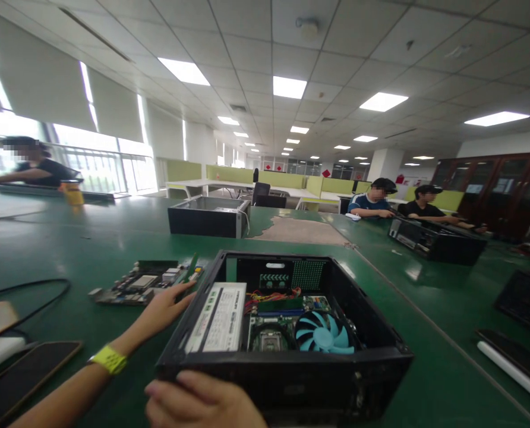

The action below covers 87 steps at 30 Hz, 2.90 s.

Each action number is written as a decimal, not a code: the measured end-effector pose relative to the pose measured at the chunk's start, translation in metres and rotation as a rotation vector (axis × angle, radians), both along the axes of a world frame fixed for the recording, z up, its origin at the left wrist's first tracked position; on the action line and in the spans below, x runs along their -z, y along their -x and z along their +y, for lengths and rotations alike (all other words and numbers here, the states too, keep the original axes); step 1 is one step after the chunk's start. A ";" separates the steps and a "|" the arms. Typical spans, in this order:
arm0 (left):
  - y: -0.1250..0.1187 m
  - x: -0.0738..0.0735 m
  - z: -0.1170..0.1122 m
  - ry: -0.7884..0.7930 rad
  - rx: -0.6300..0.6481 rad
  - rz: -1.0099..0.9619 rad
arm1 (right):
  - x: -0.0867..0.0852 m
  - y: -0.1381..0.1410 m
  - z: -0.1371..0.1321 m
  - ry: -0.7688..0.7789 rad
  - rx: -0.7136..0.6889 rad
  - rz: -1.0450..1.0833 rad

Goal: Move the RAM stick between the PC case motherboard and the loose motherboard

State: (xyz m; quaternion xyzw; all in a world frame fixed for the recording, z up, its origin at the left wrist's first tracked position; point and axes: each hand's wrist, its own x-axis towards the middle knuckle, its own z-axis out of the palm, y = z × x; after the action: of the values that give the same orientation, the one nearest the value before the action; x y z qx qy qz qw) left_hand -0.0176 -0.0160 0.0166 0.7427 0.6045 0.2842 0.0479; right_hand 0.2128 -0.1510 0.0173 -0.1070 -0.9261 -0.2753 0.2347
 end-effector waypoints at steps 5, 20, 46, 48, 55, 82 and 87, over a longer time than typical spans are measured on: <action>-0.017 0.021 -0.028 0.001 0.046 0.019 | -0.006 -0.061 0.061 0.194 0.371 -0.100; -0.016 0.030 -0.059 0.143 0.106 0.194 | 0.009 -0.236 0.188 0.366 1.522 -0.087; -0.028 0.029 -0.067 0.090 0.236 0.001 | 0.051 -0.133 0.045 0.977 0.614 0.977; -0.027 0.031 -0.067 0.098 0.235 -0.002 | 0.049 -0.134 0.045 0.961 0.582 0.989; -0.029 0.035 -0.066 0.089 0.267 -0.034 | 0.064 -0.141 0.053 0.873 0.522 1.016; -0.055 0.013 -0.076 -0.192 0.293 0.226 | 0.056 -0.132 0.069 2.021 -0.306 1.671; -0.066 0.010 -0.078 -0.123 0.433 0.279 | 0.057 -0.142 0.070 2.347 -0.451 1.289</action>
State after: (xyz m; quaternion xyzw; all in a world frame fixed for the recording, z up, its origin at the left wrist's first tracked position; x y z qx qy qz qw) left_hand 0.0485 -0.0938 0.0061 0.8882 0.4140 0.1984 -0.0213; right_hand 0.3544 -0.0810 -0.0396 -0.1985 -0.3369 0.8118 0.4338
